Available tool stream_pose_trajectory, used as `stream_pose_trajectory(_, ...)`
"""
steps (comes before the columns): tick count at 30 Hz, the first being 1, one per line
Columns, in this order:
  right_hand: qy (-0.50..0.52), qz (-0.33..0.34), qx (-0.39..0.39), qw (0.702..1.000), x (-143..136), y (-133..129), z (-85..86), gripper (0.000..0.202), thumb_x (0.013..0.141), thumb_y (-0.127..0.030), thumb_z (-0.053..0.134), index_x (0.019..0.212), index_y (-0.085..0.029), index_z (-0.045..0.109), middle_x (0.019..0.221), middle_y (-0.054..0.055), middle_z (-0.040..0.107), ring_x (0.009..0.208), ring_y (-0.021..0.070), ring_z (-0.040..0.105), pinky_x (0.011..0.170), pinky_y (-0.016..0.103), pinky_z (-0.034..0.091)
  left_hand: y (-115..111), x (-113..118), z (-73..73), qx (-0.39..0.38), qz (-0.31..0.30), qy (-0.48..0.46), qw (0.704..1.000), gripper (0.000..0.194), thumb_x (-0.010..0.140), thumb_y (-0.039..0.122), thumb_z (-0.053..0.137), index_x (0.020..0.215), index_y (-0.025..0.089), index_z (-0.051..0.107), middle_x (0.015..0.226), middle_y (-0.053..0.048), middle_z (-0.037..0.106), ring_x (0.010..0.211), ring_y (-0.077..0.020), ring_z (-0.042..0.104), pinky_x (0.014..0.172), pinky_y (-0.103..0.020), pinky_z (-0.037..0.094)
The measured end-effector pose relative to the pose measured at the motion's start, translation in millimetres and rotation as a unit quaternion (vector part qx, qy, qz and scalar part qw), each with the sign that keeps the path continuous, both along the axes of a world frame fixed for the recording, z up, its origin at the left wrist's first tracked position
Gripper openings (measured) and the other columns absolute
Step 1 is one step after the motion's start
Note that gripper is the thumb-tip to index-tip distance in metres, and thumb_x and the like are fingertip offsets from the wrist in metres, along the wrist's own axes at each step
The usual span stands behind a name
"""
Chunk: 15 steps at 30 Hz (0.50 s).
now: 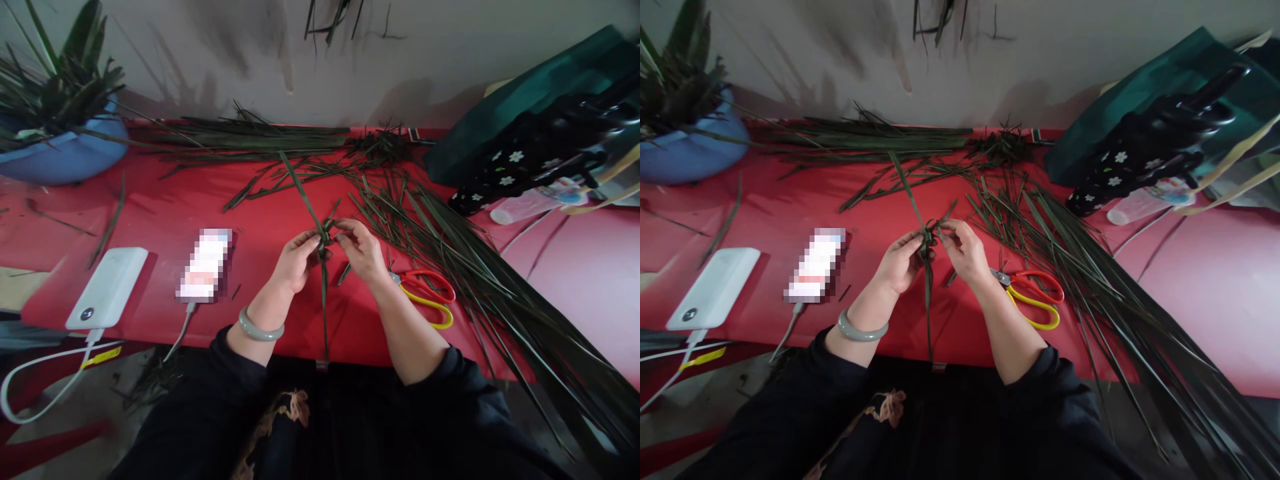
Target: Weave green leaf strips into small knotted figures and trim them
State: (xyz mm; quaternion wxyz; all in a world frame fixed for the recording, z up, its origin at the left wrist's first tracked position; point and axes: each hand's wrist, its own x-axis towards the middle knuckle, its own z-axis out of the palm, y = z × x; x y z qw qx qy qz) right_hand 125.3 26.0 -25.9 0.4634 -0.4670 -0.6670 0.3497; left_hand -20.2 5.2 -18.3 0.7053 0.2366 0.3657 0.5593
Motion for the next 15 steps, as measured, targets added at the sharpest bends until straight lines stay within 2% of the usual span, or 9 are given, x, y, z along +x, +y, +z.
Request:
stream_pose_trajectory(2,0.023,0.020,-0.048,0.998,0.3,-0.1,-0.2,0.029,0.083,-0.032,0.052,0.109,-0.022,0.060,0.094,0.005,0.068,0.080,0.0158,0.063,0.076,0.032,0.051,0.3,-0.4,1.2,-0.004,-0.012,-0.005,1.000,0.018,0.069,0.021,0.071,0.085,0.014,0.066,0.072,-0.002,0.068,0.060,-0.0097,0.062,0.058,-0.022,0.051)
stream_pose_trajectory(5,-0.001,0.048,-0.077,0.996,1.1,-0.5,1.7,0.023,0.082,-0.032,0.052,0.095,-0.020,0.065,0.079,0.003,0.067,0.072,0.0151,0.062,0.072,0.030,0.050,1.0,-2.1,1.6,-0.003,-0.030,-0.012,0.999,0.020,0.070,0.021,0.071,0.088,0.015,0.064,0.071,-0.002,0.068,0.055,-0.0093,0.062,0.054,-0.020,0.049)
stream_pose_trajectory(8,-0.042,0.026,-0.048,0.998,2.5,-1.0,5.9,0.018,0.081,-0.031,0.054,0.079,-0.019,0.066,0.070,0.002,0.065,0.066,0.0138,0.059,0.066,0.027,0.046,1.6,-3.4,-0.6,0.000,-0.030,-0.001,1.000,0.023,0.069,0.025,0.072,0.086,0.015,0.061,0.071,-0.001,0.068,0.056,-0.0099,0.063,0.053,-0.020,0.049)
stream_pose_trajectory(12,-0.076,0.006,0.008,0.997,4.4,-0.4,7.9,0.015,0.080,-0.027,0.054,0.077,-0.019,0.067,0.071,0.002,0.066,0.067,0.0136,0.059,0.065,0.025,0.045,0.9,-1.1,-3.7,0.027,-0.012,0.064,0.998,0.032,0.068,0.040,0.073,0.083,0.015,0.059,0.074,-0.001,0.067,0.065,-0.0114,0.065,0.057,-0.021,0.052)
stream_pose_trajectory(15,-0.102,0.006,0.057,0.993,4.8,0.8,5.0,0.014,0.080,-0.024,0.054,0.076,-0.019,0.067,0.071,0.003,0.066,0.069,0.0143,0.060,0.066,0.025,0.045,-0.2,2.3,-4.8,0.074,0.021,0.132,0.988,0.036,0.062,0.037,0.078,0.083,0.015,0.060,0.075,0.000,0.065,0.066,-0.0103,0.063,0.061,-0.022,0.053)
